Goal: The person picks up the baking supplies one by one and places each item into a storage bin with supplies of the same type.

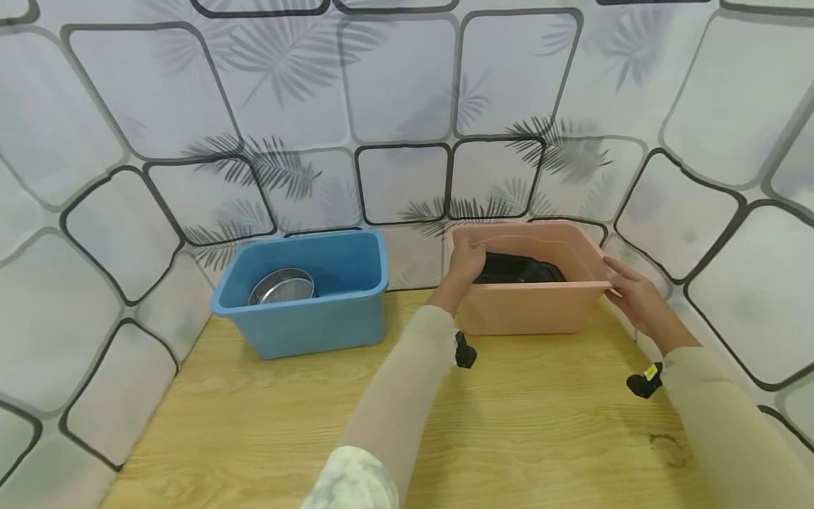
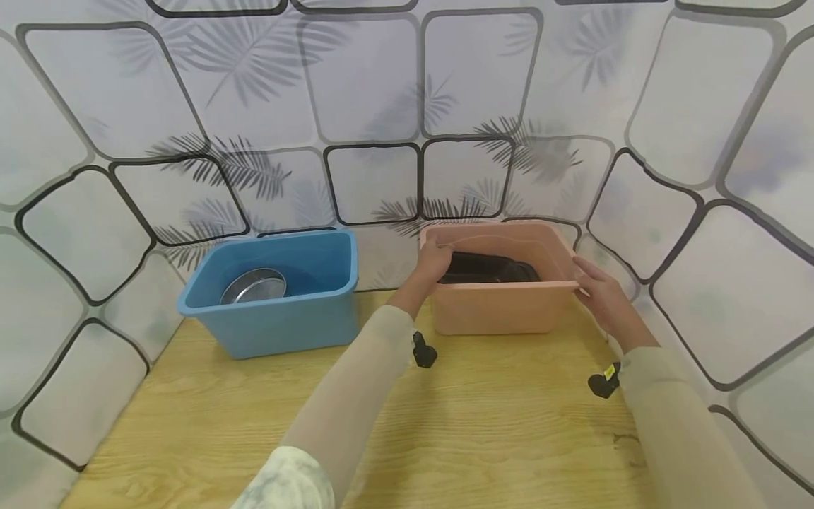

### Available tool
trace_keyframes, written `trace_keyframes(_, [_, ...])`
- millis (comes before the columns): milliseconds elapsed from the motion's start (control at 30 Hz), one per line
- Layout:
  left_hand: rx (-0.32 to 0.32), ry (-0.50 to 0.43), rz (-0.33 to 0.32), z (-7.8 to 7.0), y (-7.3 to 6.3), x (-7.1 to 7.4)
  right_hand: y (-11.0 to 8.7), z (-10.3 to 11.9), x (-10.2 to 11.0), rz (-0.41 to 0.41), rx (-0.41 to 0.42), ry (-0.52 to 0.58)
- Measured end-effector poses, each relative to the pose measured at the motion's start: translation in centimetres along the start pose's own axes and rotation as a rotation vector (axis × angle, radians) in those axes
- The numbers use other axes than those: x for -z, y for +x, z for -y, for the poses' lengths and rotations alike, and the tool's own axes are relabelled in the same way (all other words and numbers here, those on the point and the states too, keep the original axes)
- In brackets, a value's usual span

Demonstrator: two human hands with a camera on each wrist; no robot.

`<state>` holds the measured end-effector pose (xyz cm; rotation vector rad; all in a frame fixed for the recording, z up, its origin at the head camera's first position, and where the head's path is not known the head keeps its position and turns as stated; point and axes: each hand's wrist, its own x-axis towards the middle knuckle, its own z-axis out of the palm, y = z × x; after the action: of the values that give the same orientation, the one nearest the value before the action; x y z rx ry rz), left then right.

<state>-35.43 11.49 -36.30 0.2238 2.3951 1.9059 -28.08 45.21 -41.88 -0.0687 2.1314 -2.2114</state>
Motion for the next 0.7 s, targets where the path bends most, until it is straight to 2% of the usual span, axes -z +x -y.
trace_keyframes(133, [-0.034, -0.003, 0.011, -0.2, 0.1, 0.8, 0.0, 0.1, -0.2, 0.000, 0.016, 0.009])
trace_keyframes(233, [-0.079, -0.001, -0.006, -0.3, 0.3, 1.6, 0.0, 0.1, -0.4, -0.011, 0.023, 0.011])
trace_keyframes(333, [-0.111, -0.052, -0.017, -0.3, 0.2, 2.4, 0.1, 0.1, -0.4, -0.044, 0.024, -0.051])
trace_keyframes(400, [-0.130, -0.067, 0.000, -0.3, -0.2, 3.0, 0.1, 0.1, -0.5, -0.070, 0.029, -0.104])
trace_keyframes(567, [-0.116, -0.220, 0.092, -0.3, -2.0, 4.7, -0.1, 0.0, -0.5, -0.160, 0.070, -0.178])
trace_keyframes(633, [-0.101, -0.304, 0.117, -0.2, -2.6, 5.3, -0.2, 0.0, -0.7, -0.208, 0.074, -0.237])
trace_keyframes(700, [-0.086, -0.341, 0.131, -0.1, -3.4, 6.1, -0.3, 0.0, -0.9, -0.257, 0.068, -0.331])
